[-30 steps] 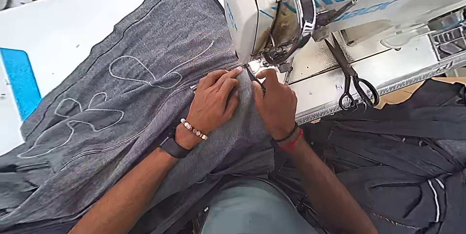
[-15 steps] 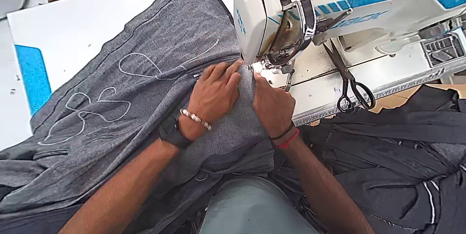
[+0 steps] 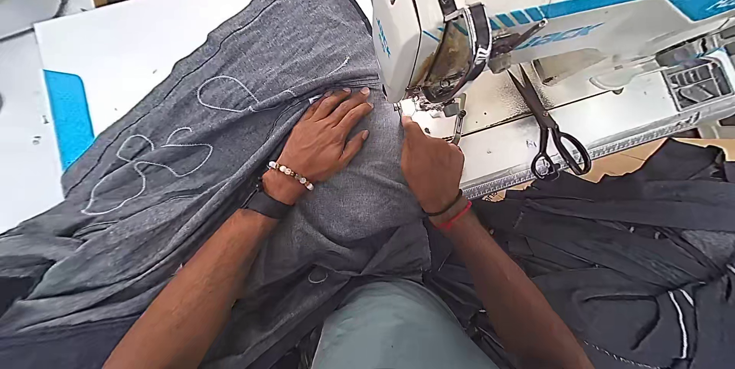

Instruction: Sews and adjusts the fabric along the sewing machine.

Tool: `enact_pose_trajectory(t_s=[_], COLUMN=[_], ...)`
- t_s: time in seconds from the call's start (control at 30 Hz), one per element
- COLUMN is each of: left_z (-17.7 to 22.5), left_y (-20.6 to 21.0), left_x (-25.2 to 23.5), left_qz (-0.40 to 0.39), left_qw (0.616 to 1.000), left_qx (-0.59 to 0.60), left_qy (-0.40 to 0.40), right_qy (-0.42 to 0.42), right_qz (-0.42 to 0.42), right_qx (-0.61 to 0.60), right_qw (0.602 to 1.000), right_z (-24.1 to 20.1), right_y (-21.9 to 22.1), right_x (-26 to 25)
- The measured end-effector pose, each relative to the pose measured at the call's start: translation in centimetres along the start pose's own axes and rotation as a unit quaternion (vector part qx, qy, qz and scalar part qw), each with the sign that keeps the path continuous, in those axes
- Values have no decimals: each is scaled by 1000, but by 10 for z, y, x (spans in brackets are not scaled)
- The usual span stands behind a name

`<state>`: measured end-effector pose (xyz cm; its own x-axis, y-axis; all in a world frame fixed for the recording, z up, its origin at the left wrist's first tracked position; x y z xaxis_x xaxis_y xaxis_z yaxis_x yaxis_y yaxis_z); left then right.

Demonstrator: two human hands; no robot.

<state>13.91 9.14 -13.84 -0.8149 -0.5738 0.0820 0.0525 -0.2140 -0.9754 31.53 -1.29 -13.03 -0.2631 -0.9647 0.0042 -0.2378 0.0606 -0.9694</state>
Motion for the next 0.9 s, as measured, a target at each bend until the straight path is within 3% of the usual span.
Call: enact_pose_trajectory(t_s=[0.13, 0.23, 0.37, 0.43, 0.5, 0.53, 0.63, 0.7, 0.77, 0.9], left_z=[55, 49, -55, -83, -51, -22, 28, 32, 27, 20], left_y=[-1, 21, 3, -14, -47, -63, -63, -28, 3, 10], left_x=[40, 85, 89, 70, 46, 36, -2, -23, -28, -19], left_qz=[9, -10, -35, -96, -158, -142, 35, 96, 92, 72], left_qw=[978, 967, 995, 992, 980, 984, 990, 980, 988, 990], left_qx=[-42, -9, 0, -41, -69, -39, 128, 172, 105, 49], left_qy=[-202, -253, -92, -67, -96, -96, -53, 0, 66, 114], right_qy=[-9, -52, -63, -68, -80, -91, -107, -80, -50, -72], right_qz=[9, 47, -11, -20, -24, -32, -1, 27, 21, -10], right_qx=[1, 16, 11, 26, 22, 3, -128, -152, -122, -112], right_qw=[1000, 997, 998, 997, 996, 995, 986, 985, 991, 991], right_z=[0, 2, 4, 4, 6, 9, 28, 49, 73, 82], right_y=[4, 12, 18, 23, 22, 17, -9, -28, -39, -29], right_x=[4, 19, 41, 48, 51, 51, 44, 33, 19, -3])
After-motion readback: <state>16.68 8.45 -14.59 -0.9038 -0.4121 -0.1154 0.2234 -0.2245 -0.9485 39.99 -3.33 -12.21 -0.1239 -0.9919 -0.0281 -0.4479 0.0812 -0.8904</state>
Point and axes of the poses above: each hand's wrist, its own x-axis away from the middle knuckle, its own y-axis out of the palm, z = x × y, the point moved 3 cm from there along -x, towards the middle knuckle, and after that the axes turned 10 degrees about -z, right-handed, at the moved point
